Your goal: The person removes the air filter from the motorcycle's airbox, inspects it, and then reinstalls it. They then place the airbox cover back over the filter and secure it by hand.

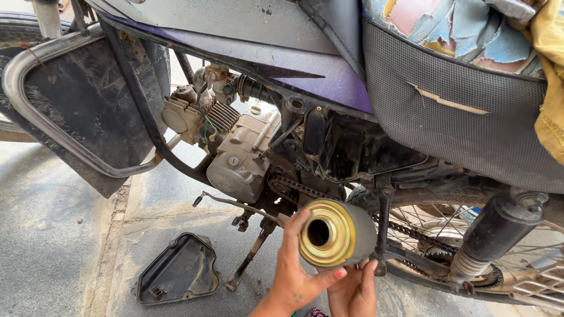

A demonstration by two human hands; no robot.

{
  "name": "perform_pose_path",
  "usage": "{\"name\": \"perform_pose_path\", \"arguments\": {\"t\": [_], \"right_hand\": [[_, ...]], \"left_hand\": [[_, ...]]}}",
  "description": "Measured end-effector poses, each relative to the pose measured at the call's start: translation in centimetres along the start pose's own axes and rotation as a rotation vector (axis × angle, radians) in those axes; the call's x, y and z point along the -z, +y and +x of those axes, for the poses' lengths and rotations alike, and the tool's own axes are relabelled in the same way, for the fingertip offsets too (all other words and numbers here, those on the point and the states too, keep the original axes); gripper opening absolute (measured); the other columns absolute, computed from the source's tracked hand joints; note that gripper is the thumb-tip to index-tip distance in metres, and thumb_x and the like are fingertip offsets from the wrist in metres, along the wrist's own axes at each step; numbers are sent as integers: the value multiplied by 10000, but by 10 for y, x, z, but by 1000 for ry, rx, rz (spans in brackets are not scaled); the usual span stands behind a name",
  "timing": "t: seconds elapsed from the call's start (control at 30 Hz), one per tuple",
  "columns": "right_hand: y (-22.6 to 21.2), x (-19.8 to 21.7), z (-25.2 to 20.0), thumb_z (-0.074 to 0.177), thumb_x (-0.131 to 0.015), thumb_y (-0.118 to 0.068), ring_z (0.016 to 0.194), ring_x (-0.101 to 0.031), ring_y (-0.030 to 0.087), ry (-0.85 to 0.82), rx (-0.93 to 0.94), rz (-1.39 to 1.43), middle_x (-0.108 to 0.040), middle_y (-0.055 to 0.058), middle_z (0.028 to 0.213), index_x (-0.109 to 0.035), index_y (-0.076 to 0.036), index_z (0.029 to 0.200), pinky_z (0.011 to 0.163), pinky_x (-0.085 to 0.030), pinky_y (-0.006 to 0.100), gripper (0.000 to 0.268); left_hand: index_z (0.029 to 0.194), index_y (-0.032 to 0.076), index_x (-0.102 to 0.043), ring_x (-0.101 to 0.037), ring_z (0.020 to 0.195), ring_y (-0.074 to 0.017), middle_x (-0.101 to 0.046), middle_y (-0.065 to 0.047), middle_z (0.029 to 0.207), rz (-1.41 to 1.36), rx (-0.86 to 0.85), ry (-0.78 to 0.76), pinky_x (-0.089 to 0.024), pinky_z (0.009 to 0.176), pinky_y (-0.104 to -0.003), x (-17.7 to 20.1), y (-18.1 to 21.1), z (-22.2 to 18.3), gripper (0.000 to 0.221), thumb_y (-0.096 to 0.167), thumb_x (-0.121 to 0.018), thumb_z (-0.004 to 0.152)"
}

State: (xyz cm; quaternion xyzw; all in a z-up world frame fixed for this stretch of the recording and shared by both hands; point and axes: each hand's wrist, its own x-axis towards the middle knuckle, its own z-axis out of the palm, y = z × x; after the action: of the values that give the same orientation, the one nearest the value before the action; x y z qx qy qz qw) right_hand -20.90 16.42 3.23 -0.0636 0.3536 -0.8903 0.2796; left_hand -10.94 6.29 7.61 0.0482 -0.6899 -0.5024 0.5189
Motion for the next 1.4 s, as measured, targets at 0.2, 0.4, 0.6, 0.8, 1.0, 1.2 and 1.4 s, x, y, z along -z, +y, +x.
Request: {"name": "perform_pose_path", "arguments": {"t": [0.2, 0.4, 0.6, 0.8, 1.0, 1.2, 1.4], "right_hand": [[-3, -16, -4, 1024, -381, -401, 1346, -515, 294, -124, 116, -138, -490, 130, 1492, -427, -127, 1465, 1040, -450, 611, 521], [21, 10, 2, 982, -601, -168, 1419, -476, 394, -263, 318, -218, -455, 196, 1594, -515, -36, 1470, 1120, -460, 572, 513], [20, 0, -1, 951, -697, -265, 1551, -325, 351, -326, 478, -586, -328, 182, 1684, -545, 7, 1434, 1162, -409, 548, 574], [22, -4, -5, 963, -686, -307, 1550, -335, 365, -323, 553, -649, -347, 200, 1674, -537, 28, 1439, 1192, -383, 523, 601], [28, 5, -6, 954, -682, -350, 1525, -372, 358, -237, 571, -621, -388, 207, 1645, -514, 37, 1447, 1185, -413, 512, 648], [28, 9, -4, 943, -709, -351, 1515, -392, 362, -249, 556, -580, -395, 204, 1644, -526, 52, 1433, 1184, -413, 503, 660], [32, 14, 1, 937, -723, -222, 1537, -368, 360, -231, 512, -490, -425, 219, 1628, -546, 54, 1423, 1228, -322, 521, 587]], "left_hand": [[1598, 101, -107, -492, 1437, -314, -409, -156, 1553, -419, 285, 86, -440, 1186, -436, 10, 3, 7, 1187, 584, -831, 791], [1518, 153, -349, -589, 1264, -289, -544, -125, 1392, -804, 604, 181, -549, 973, -507, 24, -19, 6, 1029, 637, -769, 713], [1435, 156, -438, -612, 1196, -221, -597, -76, 1369, -915, 831, 256, -537, 886, -448, 30, -42, -9, 890, 665, -671, 744], [1413, 64, -460, -628, 1177, -240, -629, -124, 1330, -950, 859, 236, -538, 905, -452, 30, -52, -16, 876, 644, -665, 789], [1431, 65, -441, -627, 1202, -244, -626, -119, 1345, -954, 866, 232, -532, 956, -460, 28, -57, -21, 895, 618, -680, 770], [1436, 67, -435, -635, 1197, -241, -616, -130, 1359, -957, 894, 247, -540, 957, -462, 26, -53, -21, 914, 617, -692, 752], [1438, 55, -441, -642, 1171, -249, -623, -137, 1320, -920, 828, 220, -549, 936, -460, 28, -53, -22, 910, 611, -701, 766]]}}
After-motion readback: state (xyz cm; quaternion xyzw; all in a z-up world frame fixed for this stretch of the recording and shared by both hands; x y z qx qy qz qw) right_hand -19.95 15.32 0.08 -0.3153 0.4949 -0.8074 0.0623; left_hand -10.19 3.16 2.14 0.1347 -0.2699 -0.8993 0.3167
